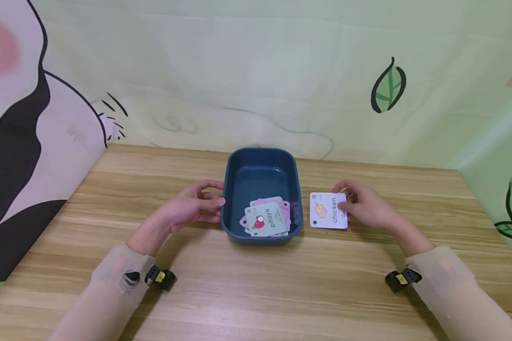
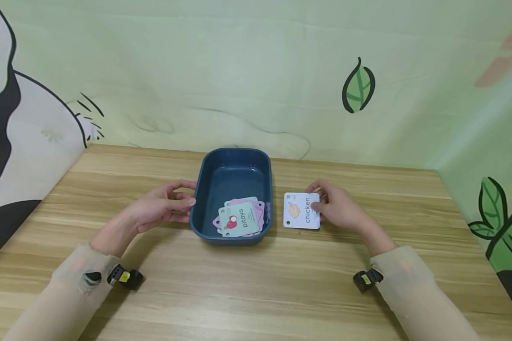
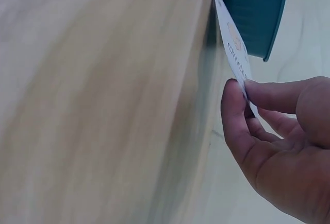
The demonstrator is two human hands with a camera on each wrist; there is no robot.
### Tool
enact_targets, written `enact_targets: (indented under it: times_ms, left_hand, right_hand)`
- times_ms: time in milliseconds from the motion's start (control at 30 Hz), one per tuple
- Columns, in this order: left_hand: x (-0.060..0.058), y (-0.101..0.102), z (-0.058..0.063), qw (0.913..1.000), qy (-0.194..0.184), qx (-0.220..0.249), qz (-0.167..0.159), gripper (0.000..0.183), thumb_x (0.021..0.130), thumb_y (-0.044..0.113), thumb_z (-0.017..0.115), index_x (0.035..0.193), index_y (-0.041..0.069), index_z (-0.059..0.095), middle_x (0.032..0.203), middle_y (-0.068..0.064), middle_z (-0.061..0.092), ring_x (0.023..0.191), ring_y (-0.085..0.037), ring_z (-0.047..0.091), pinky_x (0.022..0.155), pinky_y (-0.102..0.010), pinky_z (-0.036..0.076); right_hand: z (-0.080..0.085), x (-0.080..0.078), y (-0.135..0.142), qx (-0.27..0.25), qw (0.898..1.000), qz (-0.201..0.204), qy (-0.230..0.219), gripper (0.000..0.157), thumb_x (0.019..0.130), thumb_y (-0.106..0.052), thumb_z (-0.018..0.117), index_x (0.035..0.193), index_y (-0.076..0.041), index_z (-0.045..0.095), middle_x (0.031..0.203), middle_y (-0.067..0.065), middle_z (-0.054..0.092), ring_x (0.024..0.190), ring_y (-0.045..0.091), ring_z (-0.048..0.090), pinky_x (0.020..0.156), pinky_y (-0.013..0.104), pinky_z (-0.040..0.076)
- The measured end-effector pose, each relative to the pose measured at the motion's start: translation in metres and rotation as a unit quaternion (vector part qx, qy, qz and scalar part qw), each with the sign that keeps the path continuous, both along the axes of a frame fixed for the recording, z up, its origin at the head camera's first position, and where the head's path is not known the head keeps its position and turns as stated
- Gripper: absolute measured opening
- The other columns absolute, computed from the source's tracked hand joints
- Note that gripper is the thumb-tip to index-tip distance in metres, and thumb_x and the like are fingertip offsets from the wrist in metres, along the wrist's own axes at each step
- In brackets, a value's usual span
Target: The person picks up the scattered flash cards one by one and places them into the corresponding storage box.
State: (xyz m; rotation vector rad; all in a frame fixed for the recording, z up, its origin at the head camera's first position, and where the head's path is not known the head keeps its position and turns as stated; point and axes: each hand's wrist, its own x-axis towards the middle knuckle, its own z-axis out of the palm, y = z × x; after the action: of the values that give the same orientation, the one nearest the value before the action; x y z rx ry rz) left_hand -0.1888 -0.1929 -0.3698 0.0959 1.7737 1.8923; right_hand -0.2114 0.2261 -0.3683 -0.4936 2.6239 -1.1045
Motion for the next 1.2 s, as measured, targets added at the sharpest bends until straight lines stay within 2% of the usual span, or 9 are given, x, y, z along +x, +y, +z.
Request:
enact_targets:
  times_ms: [267,533,800,1000,1200]
  left_hand:
    - [0.0,0.0,-0.001,1.0,0.001,0.005,0.006,0.053,0.094,0.004,0.061,0.14,0.003,0.034,0.109,-0.021,0.054,0.082,-0.023,0.063,0.081,-0.041,0.056]
    - [-0.001,0.0,-0.001,0.9999,0.0,0.004,0.011,0.054,0.093,0.003,0.061,0.14,0.004,0.034,0.11,-0.021,0.054,0.083,-0.022,0.062,0.085,-0.043,0.055]
    - [-0.001,0.0,-0.001,0.9999,0.003,0.004,0.011,0.054,0.093,0.004,0.062,0.14,0.003,0.034,0.11,-0.021,0.054,0.084,-0.023,0.062,0.087,-0.044,0.053]
    - [-0.001,0.002,0.0,0.9999,0.003,0.004,0.012,0.054,0.093,0.004,0.062,0.14,0.004,0.034,0.11,-0.021,0.054,0.084,-0.022,0.062,0.087,-0.044,0.053]
    - [-0.001,0.001,0.0,0.9999,0.003,0.003,0.013,0.054,0.094,0.004,0.061,0.14,0.004,0.034,0.111,-0.021,0.053,0.084,-0.022,0.062,0.085,-0.043,0.054]
  right_hand:
    - [0.007,-0.001,-0.007,-0.044,0.998,-0.036,0.037,0.029,0.094,0.001,0.057,0.122,-0.001,0.052,0.098,0.017,0.057,0.081,0.027,0.057,0.065,0.038,0.057]
    - [0.011,0.001,-0.012,-0.114,0.988,-0.084,0.069,0.033,0.093,0.001,0.058,0.125,0.0,0.051,0.105,0.02,0.055,0.085,0.029,0.057,0.066,0.038,0.058]
    - [0.013,0.003,-0.017,-0.17,0.979,-0.082,0.083,0.035,0.092,0.002,0.06,0.127,0.001,0.052,0.104,0.02,0.056,0.084,0.026,0.059,0.064,0.035,0.058]
    - [0.017,0.007,-0.022,-0.174,0.977,-0.083,0.085,0.034,0.091,0.002,0.061,0.124,-0.001,0.054,0.101,0.018,0.056,0.082,0.025,0.058,0.063,0.035,0.058]
    - [0.028,0.013,-0.028,-0.168,0.974,-0.091,0.119,0.032,0.092,0.0,0.061,0.123,-0.001,0.056,0.1,0.016,0.057,0.083,0.025,0.057,0.062,0.031,0.057]
